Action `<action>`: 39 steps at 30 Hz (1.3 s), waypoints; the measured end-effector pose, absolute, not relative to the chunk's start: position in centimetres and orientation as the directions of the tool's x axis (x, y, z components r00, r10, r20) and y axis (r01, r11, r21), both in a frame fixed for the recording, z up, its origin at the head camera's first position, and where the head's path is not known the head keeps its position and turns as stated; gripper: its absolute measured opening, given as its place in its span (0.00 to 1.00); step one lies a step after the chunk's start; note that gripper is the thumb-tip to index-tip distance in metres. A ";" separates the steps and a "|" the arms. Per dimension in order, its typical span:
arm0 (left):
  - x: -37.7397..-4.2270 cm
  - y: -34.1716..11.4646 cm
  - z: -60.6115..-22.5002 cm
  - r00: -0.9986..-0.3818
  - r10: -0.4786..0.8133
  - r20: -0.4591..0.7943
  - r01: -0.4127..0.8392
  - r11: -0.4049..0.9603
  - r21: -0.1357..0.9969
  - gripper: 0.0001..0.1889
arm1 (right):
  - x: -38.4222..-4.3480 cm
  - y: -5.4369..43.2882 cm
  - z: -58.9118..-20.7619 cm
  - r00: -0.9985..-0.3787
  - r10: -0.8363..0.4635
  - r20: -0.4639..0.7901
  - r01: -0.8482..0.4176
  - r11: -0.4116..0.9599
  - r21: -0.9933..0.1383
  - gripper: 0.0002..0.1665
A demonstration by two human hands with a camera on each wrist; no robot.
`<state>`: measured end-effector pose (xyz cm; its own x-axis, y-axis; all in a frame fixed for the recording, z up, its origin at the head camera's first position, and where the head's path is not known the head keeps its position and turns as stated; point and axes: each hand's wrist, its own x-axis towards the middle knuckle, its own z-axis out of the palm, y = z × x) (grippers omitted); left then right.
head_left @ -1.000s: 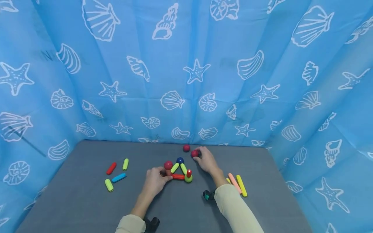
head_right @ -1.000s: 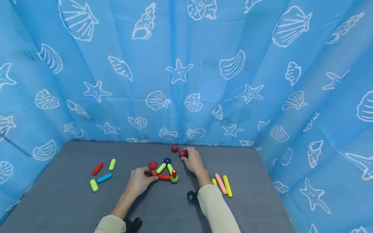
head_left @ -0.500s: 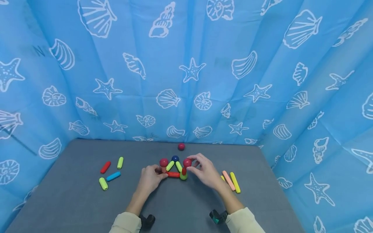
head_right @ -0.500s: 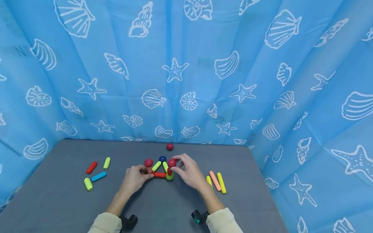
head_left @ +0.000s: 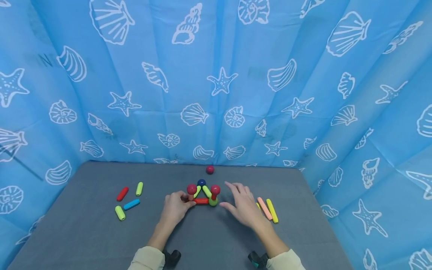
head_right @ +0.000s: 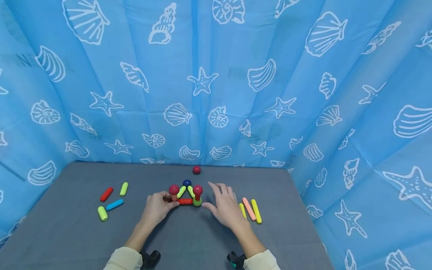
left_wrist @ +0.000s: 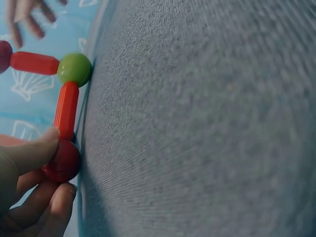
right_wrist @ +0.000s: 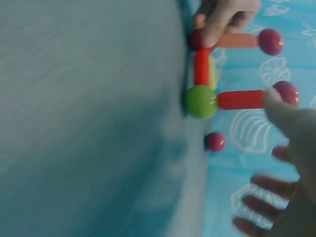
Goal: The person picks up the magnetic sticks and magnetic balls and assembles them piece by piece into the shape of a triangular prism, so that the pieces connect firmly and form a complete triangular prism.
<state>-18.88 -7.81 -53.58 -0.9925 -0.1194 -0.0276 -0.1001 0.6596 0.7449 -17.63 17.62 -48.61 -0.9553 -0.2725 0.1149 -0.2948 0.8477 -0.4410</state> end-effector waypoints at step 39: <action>-19.3 -6.9 -53.9 -0.991 -0.133 -0.007 -0.092 0.644 0.759 0.16 | -19.7 15.0 -43.7 -0.874 -0.096 0.476 -0.436 0.586 -0.683 0.22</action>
<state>-19.29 -6.87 -53.90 -0.9911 -0.1328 -0.0072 -0.0918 0.6440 0.7595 -19.73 14.97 -43.68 -0.8741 -0.0958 0.4761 -0.4362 0.5859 -0.6829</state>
